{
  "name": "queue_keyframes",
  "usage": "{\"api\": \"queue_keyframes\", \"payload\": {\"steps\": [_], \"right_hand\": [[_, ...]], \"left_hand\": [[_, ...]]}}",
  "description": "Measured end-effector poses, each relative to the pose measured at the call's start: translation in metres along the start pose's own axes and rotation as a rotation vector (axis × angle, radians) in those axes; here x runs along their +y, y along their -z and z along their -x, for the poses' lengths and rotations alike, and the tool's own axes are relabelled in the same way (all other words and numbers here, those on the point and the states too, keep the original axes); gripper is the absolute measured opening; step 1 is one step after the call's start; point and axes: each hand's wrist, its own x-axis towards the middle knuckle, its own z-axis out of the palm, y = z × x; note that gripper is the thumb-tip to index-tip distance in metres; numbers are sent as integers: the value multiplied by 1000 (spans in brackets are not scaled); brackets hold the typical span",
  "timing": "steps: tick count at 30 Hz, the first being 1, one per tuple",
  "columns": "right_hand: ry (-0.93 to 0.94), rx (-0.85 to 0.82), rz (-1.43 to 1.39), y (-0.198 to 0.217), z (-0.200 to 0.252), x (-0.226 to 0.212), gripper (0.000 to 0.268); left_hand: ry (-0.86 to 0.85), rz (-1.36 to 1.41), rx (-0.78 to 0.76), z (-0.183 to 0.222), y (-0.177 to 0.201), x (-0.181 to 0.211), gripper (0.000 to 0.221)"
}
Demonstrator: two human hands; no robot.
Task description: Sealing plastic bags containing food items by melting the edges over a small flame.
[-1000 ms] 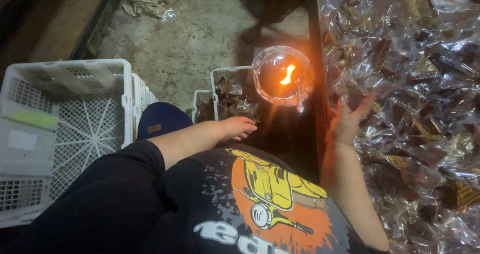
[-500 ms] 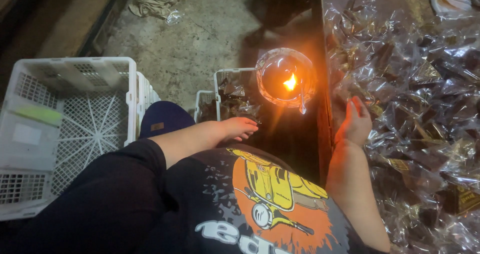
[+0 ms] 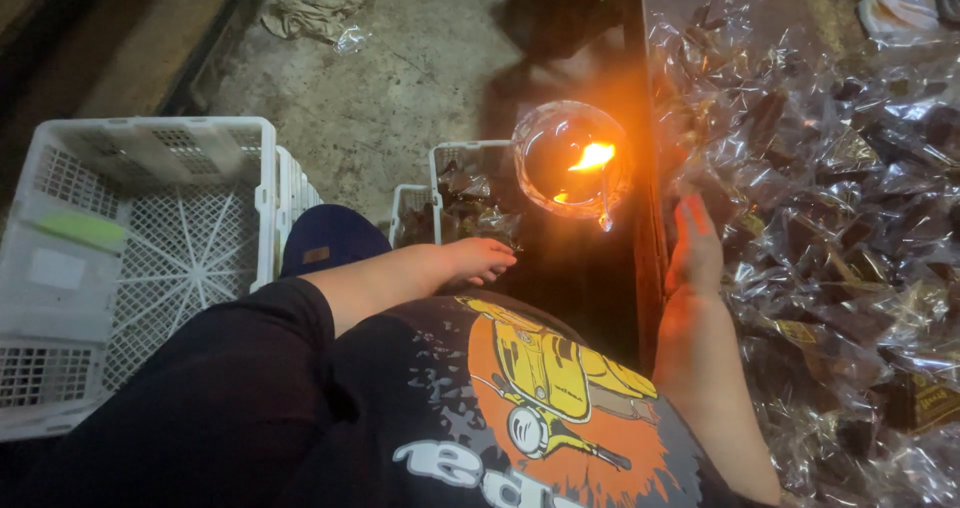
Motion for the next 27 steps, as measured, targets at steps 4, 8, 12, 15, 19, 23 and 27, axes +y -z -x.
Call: {"api": "queue_keyframes", "payload": {"steps": [4,8,12,15,19,23,27], "right_hand": [[203,269,-202,-12,13,-19,42],[375,389,-414,-43,49,-49,35],[387,78,-203,-63,87,-53,33],[287,-244,-10,-66,76,-15,16],[37,-335,90,-79,79,-27,19],[73,-378,-113,-85,101,-58,86],[179,-332,-182,-95,91,-24,72]], "left_hand": [[-26,73,-22,-14,-2,-5,67],[-163,390,-76,7,-10,15,78],[-237,615,-229,58,-7,47,81],[-243,687,-414,72,-13,57,87],[-391,667,-270,40,-20,43,38],[-437,679,-37,47,-22,52,38],[-374,722,-61,36,-25,48,26]]}}
